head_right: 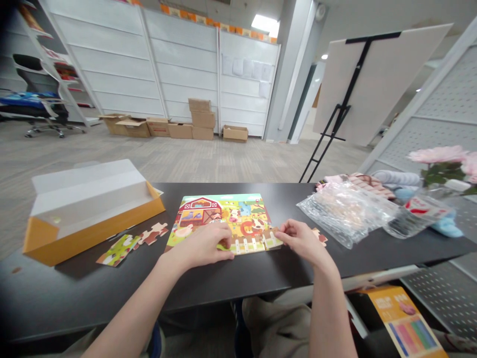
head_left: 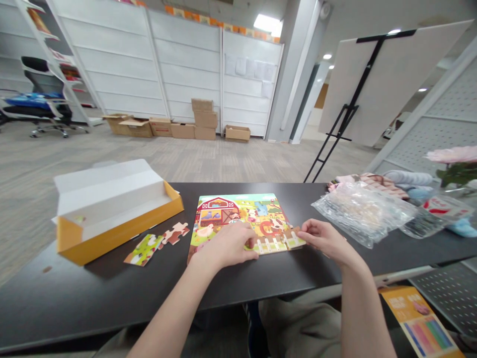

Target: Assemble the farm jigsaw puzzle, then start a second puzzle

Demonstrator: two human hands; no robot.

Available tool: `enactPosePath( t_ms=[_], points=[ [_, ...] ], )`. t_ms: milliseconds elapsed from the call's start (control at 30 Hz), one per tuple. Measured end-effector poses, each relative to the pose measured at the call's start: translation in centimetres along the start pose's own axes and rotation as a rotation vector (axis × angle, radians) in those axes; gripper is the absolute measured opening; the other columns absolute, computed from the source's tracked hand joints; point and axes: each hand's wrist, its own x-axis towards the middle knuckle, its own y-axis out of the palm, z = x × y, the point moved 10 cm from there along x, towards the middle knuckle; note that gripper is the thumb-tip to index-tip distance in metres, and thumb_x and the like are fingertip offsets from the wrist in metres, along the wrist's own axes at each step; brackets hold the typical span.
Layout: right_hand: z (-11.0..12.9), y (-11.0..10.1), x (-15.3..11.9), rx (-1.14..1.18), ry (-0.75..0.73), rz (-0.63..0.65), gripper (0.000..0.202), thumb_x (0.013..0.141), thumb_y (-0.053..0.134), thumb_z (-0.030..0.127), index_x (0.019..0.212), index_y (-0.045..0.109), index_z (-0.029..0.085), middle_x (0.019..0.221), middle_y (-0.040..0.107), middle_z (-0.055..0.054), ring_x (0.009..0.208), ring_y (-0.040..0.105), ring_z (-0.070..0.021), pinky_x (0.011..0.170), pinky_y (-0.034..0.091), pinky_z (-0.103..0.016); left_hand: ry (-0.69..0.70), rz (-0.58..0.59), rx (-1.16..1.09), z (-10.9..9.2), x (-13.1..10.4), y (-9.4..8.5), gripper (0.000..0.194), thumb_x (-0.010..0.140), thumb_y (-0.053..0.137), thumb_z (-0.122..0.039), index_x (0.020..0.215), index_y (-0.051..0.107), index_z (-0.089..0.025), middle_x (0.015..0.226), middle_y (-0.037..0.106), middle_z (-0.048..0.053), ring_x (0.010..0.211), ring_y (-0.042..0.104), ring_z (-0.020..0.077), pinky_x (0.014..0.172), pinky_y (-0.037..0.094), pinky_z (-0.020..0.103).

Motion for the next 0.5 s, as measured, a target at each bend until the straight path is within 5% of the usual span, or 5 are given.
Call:
enactPosePath(
  t_ms=[200,333,500],
  points=[
    [-2.0,0.7,0.7,-0.133,0.036,0.052,0.035,0.069,0.075,0.051,0.077,0.059,0.021,0.064,0.063,0.0,0.056,0.055,-0.0135,0.05,0.039,-0.025,-0.005,0.007,0.004,0.0,0.0,0.1,0.02,0.08,0.076,-0.039,0.08,0.067,-0.021,0.092,0.069,0.003,0.087,0.064,0.021,0.069,0.041,0.03],
    [-3.0,-0.5,1.4,-0.299,0.027,-0.056,0.025,0.068,0.074,0.04,0.077,0.062,0.02,0.069,0.067,-0.003,0.063,0.061,-0.017,0.057,0.045,-0.027,0.005,-0.004,0.016,0.1,-0.1,0.2,0.02,0.08,0.076,-0.039,0.08,0.067,-0.021,0.092,0.069,0.002,0.088,0.064,0.021,0.07,0.042,0.03],
    [-1.0,0.0,1.0,-0.379,-0.063,-0.058,0.021,0.075,0.069,0.04,0.08,0.064,0.021,0.074,0.068,-0.003,0.067,0.062,-0.0178,0.062,0.047,-0.029,0.033,-0.022,0.044,0.0,-0.2,0.3,0.022,0.08,0.076,-0.04,0.08,0.065,-0.021,0.089,0.067,0.001,0.085,0.063,0.0202,0.068,0.041,0.03]
  ],
)
